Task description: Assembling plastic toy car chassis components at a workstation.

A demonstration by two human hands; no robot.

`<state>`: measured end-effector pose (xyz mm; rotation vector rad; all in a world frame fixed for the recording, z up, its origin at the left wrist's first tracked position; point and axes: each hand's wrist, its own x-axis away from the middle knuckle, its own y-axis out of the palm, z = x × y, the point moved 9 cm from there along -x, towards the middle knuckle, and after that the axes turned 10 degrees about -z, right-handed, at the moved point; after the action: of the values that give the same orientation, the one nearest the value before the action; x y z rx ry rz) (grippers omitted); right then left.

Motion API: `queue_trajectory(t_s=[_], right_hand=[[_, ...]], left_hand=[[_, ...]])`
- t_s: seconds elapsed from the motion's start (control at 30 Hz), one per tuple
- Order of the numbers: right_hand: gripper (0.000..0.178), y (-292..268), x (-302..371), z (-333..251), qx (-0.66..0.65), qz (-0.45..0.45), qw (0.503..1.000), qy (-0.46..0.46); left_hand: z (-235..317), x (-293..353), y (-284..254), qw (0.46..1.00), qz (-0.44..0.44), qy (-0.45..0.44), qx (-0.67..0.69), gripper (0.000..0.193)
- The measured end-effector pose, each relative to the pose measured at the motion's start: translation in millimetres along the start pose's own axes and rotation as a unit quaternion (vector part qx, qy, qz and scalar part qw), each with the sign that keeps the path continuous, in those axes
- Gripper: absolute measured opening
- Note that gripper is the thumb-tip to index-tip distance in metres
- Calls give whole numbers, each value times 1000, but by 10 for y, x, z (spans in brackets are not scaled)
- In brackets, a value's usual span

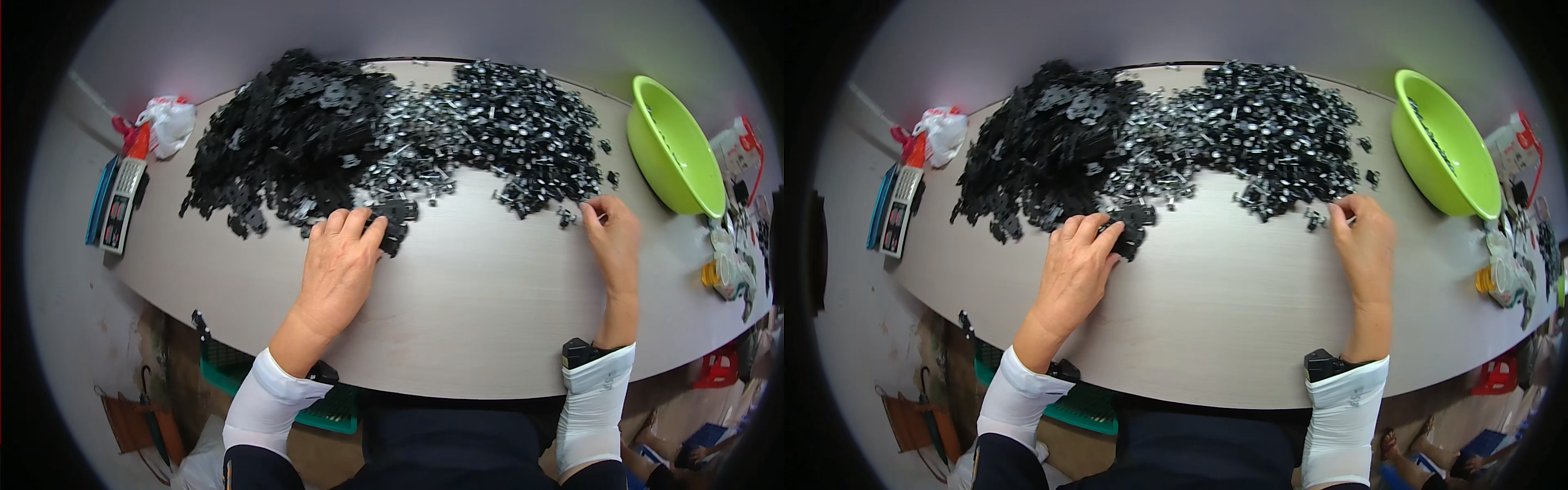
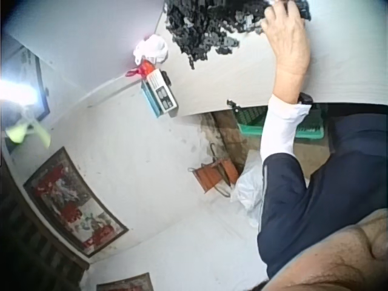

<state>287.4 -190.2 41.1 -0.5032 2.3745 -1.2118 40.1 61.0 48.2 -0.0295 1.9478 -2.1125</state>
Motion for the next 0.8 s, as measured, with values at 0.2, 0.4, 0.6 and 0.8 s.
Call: queue_trajectory(t_s=[0.2,0.4,0.6,0.8], right_hand=[[14,206,39,6,-33,-118,991,49],[8,356,89,-330,-54,-163,985,-29],[16,373,156,-572,23,-91,988,-125],[16,453,168,-539,4,-97,987,-128]], left_hand=[[48,-111,78,998,-26,-18,50,33],[231,-232,124,955,-66,1,288,23],[271,-363,651,671,-172,-149,706,20],[214,-303,915,568,-179,-185,782,24]])
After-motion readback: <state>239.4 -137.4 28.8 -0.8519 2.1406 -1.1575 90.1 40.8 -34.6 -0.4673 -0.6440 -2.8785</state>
